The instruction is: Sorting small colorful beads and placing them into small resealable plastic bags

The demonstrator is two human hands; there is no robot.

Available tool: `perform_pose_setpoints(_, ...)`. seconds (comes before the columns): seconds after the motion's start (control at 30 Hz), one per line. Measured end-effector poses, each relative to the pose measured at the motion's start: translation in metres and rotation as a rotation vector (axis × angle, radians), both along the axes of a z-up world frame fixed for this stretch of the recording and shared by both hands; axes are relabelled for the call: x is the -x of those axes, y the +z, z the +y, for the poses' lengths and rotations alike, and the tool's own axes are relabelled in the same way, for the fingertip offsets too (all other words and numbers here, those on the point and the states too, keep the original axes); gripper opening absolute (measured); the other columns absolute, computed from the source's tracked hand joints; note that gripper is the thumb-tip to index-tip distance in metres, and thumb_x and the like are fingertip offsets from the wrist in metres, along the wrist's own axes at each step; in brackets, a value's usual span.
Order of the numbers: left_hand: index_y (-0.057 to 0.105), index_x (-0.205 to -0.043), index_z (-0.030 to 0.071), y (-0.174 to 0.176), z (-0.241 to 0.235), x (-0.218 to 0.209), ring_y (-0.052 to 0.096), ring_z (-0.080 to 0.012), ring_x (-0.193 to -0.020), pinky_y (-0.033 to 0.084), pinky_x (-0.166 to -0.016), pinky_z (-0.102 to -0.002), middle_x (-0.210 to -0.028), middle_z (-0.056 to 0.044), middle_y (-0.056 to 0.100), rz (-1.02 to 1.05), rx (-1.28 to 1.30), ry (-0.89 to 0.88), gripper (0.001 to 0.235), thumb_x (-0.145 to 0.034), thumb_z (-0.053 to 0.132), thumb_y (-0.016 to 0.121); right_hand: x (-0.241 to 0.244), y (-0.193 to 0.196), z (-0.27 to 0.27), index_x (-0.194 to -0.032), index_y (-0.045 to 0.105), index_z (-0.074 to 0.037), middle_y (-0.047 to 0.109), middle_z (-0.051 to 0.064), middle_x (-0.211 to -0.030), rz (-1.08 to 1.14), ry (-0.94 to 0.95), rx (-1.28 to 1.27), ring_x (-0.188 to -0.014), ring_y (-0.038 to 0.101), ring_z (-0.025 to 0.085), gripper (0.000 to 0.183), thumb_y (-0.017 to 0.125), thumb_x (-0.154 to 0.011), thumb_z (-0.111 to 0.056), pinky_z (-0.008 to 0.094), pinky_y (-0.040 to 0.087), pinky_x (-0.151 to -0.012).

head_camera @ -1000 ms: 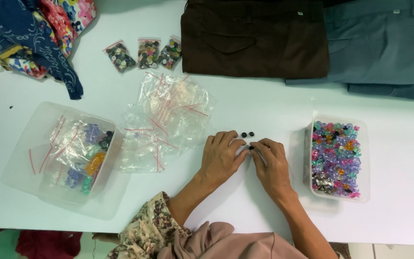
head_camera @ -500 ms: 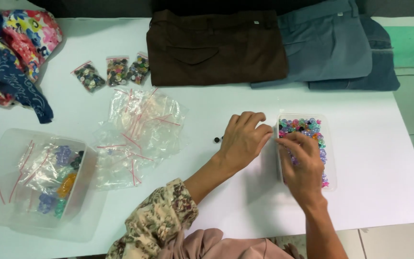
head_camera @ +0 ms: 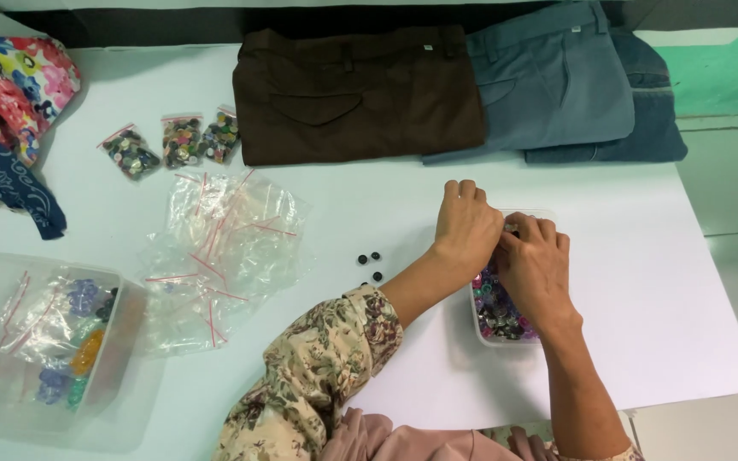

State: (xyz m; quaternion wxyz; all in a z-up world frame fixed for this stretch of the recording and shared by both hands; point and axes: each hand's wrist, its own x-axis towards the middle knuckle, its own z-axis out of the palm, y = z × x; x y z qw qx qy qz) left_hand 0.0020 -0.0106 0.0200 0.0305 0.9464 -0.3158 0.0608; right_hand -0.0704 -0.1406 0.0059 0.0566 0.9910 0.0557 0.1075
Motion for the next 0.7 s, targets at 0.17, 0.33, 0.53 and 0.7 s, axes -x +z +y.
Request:
perform_pose_setpoints(0.17,0.081,-0.089,0.01,0.007,-0.008,0.003,0.059,-0.0306,-0.1,0.034,-0.086,-0.046,-0.093,-0.014,0.073,0.071,-0.071,0.019,0.018,-0.072,0.016,0.078,0.002,-0.013,-0.005,-0.093,0.077,-0.025,0.064,-0.002,-0.123,-0.08,0.02,-0.006,-0.117,0.056,0.022,0.009,0.077,-0.084,-0.025,0.036,0.045,-0.091)
perform_pose_setpoints(0.33,0.081,-0.09,0.008,-0.004,-0.003,0.003,0.06,-0.0313,-0.098,0.035,-0.085,-0.047,-0.094,-0.015,0.074,0.05,-0.023,0.004,0.019,-0.072,0.014,0.077,0.005,-0.02,-0.008,-0.095,0.074,-0.022,0.063,-0.001,-0.123,-0.151,0.008,-0.075,-0.115,0.056,0.023,0.015,0.079,-0.082,-0.026,0.037,0.044,-0.089)
perform_pose_setpoints(0.53,0.076,-0.075,0.005,-0.01,0.021,0.014,0.059,-0.0338,-0.093,0.038,-0.079,-0.045,-0.09,-0.016,0.067,-0.064,0.292,-0.072,0.008,-0.072,0.011,0.081,0.022,0.009,0.001,-0.104,0.075,-0.02,0.065,0.002,-0.123,-0.147,-0.027,-0.186,-0.115,0.058,0.022,0.013,0.076,-0.094,-0.029,0.035,0.044,-0.088)
perform_pose_setpoints(0.7,0.075,-0.08,0.007,0.004,0.059,0.037,0.06,-0.0352,-0.1,0.042,-0.081,-0.047,-0.093,-0.012,0.062,0.011,0.505,-0.109,0.012,-0.078,0.017,0.081,0.041,0.026,0.024,-0.108,0.073,-0.017,0.063,0.005,-0.125,-0.166,0.024,-0.352,-0.113,0.059,0.025,0.014,0.074,-0.098,-0.026,0.037,0.045,-0.085)
